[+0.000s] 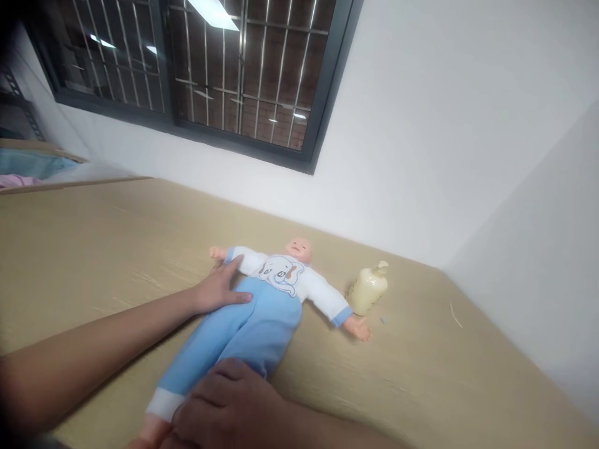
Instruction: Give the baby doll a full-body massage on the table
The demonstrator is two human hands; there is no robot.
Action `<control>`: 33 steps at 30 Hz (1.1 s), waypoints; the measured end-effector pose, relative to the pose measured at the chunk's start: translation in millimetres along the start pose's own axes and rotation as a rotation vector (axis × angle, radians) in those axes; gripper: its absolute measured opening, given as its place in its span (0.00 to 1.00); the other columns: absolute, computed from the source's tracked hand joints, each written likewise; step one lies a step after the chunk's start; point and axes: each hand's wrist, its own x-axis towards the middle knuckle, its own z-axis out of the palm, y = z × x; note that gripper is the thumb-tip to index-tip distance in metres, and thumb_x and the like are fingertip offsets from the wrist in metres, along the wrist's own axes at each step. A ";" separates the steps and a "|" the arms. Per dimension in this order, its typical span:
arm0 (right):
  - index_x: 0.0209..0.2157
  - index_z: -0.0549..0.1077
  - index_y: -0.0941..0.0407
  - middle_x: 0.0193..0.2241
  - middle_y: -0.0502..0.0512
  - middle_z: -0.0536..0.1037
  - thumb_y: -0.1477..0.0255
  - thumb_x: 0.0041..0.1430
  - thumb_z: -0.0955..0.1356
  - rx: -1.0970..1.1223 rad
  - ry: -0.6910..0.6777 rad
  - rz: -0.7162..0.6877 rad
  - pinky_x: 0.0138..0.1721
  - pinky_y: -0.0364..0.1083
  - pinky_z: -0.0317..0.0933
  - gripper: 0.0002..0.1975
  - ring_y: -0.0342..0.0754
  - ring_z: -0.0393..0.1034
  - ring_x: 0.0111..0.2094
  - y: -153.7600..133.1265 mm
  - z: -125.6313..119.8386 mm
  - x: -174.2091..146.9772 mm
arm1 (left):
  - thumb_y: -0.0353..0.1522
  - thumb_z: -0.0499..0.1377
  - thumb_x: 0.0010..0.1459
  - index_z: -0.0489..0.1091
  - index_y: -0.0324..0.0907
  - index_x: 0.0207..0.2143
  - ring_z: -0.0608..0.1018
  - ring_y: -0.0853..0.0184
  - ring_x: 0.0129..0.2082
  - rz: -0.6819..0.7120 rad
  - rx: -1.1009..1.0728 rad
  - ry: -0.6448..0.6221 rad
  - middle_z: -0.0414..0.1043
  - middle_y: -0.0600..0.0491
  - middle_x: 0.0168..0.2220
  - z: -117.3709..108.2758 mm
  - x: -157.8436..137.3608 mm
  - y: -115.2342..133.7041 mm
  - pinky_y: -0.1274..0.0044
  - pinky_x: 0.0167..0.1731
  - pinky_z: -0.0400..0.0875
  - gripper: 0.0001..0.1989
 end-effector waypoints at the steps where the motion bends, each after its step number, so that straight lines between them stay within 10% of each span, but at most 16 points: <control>1: 0.30 0.72 0.50 0.33 0.44 0.80 0.61 0.66 0.67 0.006 -0.037 -0.020 0.47 0.42 0.66 0.11 0.40 0.73 0.37 -2.4 8.3 -2.4 | 0.65 0.62 0.42 0.40 0.33 0.73 0.39 0.34 0.71 -0.009 0.008 -0.010 0.42 0.26 0.70 -0.1 0.6 -0.3 0.48 0.64 0.47 0.68; 9: 0.27 0.73 0.51 0.36 0.37 0.80 0.72 0.63 0.67 -0.057 0.148 0.073 0.66 0.50 0.55 0.09 0.40 0.72 0.42 7.9 -41.1 17.9 | 0.61 0.63 0.46 0.44 0.43 0.73 0.38 0.31 0.70 0.097 0.027 0.030 0.37 0.33 0.73 -2.4 -3.0 2.6 0.44 0.62 0.48 0.61; 18: 0.42 0.76 0.53 0.49 0.59 0.78 0.65 0.62 0.70 -0.186 0.116 0.342 0.55 0.59 0.64 0.09 0.56 0.68 0.55 69.6 -54.4 -0.9 | 0.51 0.56 0.63 0.57 0.48 0.69 0.46 0.47 0.72 0.501 0.128 -0.003 0.39 0.46 0.74 -7.6 -7.0 16.2 0.55 0.68 0.44 0.36; 28: 0.43 0.75 0.48 0.48 0.52 0.79 0.61 0.61 0.71 -0.123 0.113 0.276 0.57 0.60 0.59 0.10 0.56 0.69 0.55 40.4 -55.9 7.2 | 0.60 0.60 0.52 0.49 0.40 0.72 0.55 0.39 0.68 0.138 -0.022 0.064 0.50 0.32 0.69 1.0 -10.7 10.2 0.53 0.63 0.56 0.55; 33: 0.33 0.71 0.51 0.33 0.44 0.81 0.68 0.63 0.69 0.087 0.163 0.169 0.40 0.46 0.62 0.05 0.41 0.74 0.36 12.1 -29.0 10.2 | 0.66 0.55 0.50 0.40 0.32 0.72 0.54 0.39 0.69 -0.054 -0.027 -0.023 0.49 0.27 0.69 -0.8 -13.5 15.3 0.54 0.63 0.54 0.63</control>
